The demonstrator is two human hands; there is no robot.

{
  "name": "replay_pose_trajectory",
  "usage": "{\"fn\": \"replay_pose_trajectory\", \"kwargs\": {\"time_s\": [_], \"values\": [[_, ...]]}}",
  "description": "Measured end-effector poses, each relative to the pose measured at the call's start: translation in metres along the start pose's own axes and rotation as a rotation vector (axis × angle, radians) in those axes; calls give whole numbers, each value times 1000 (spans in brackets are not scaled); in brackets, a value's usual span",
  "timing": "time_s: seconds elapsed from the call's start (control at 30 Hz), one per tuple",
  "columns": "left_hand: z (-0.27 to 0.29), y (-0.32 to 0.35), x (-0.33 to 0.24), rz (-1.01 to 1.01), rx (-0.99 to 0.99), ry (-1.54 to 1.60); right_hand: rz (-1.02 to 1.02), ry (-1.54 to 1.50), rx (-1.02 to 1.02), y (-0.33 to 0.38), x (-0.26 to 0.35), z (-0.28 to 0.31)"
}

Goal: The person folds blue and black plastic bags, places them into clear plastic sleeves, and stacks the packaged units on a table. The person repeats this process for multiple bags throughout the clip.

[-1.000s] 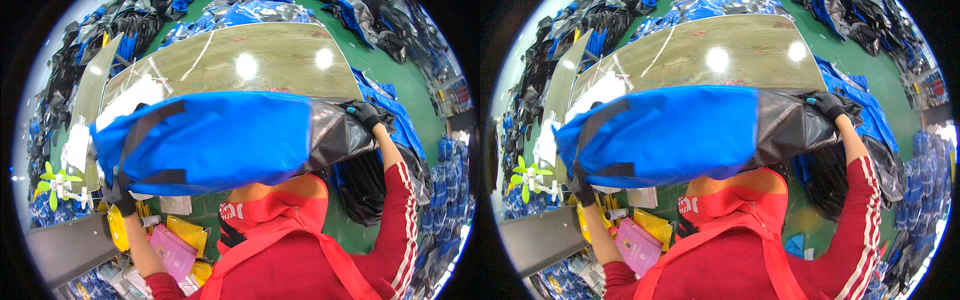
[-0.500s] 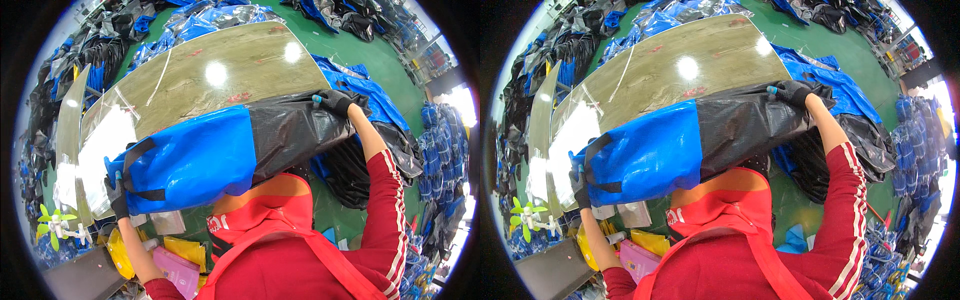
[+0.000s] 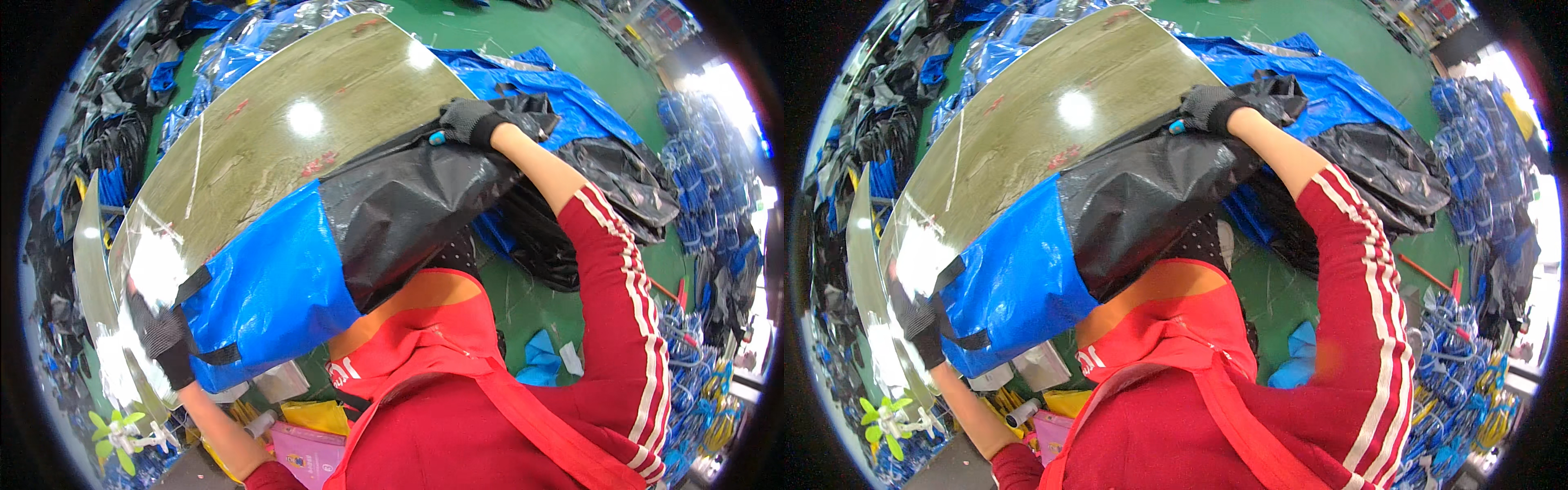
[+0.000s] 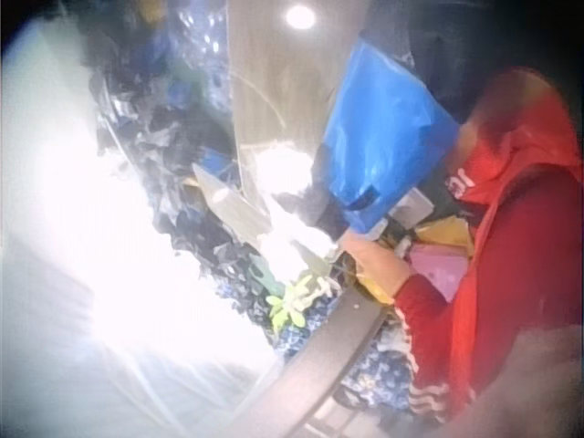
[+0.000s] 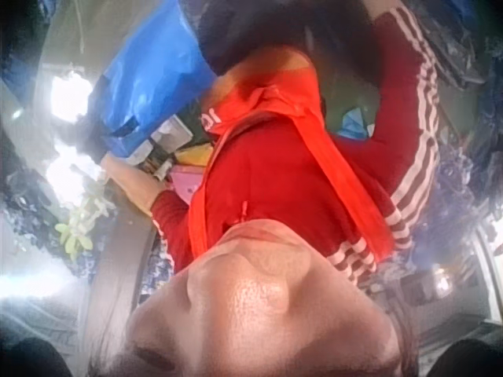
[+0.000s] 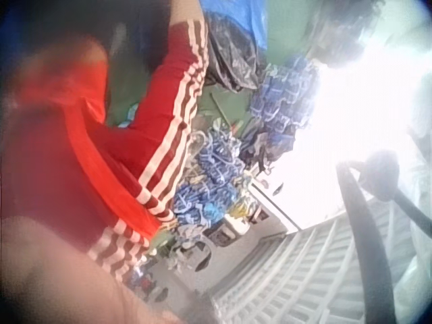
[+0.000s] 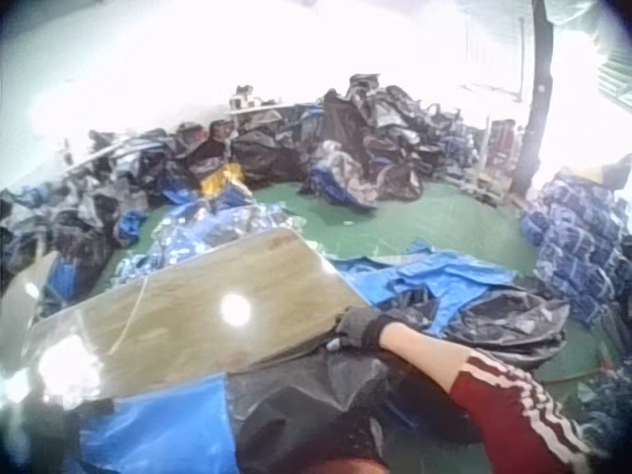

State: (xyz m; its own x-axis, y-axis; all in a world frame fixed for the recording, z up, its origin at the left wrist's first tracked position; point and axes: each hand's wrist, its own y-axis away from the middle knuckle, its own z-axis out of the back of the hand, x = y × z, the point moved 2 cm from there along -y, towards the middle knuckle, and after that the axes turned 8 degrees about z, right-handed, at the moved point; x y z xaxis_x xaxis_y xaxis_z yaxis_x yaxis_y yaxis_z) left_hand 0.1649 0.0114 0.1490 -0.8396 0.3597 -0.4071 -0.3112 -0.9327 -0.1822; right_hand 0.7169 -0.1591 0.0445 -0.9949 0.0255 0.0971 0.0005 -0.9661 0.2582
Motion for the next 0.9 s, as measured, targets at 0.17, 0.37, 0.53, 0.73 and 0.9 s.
{"fn": "replay_pose_trajectory", "kwargs": {"time_s": [0.17,0.37,0.53,0.73,0.9], "values": [[-167,44,-176,-742,280,-327,-168,-24,97,10,12,30],[-196,42,-156,-759,251,-145,131,271,-456,63,36,16],[-192,41,-225,-792,223,-16,34,81,-354,70,30,-16],[-236,59,-251,-788,262,-174,-549,-355,-1439,122,19,-42],[-238,55,-253,-828,311,-97,-521,-1724,-1301,133,49,-37]]}}
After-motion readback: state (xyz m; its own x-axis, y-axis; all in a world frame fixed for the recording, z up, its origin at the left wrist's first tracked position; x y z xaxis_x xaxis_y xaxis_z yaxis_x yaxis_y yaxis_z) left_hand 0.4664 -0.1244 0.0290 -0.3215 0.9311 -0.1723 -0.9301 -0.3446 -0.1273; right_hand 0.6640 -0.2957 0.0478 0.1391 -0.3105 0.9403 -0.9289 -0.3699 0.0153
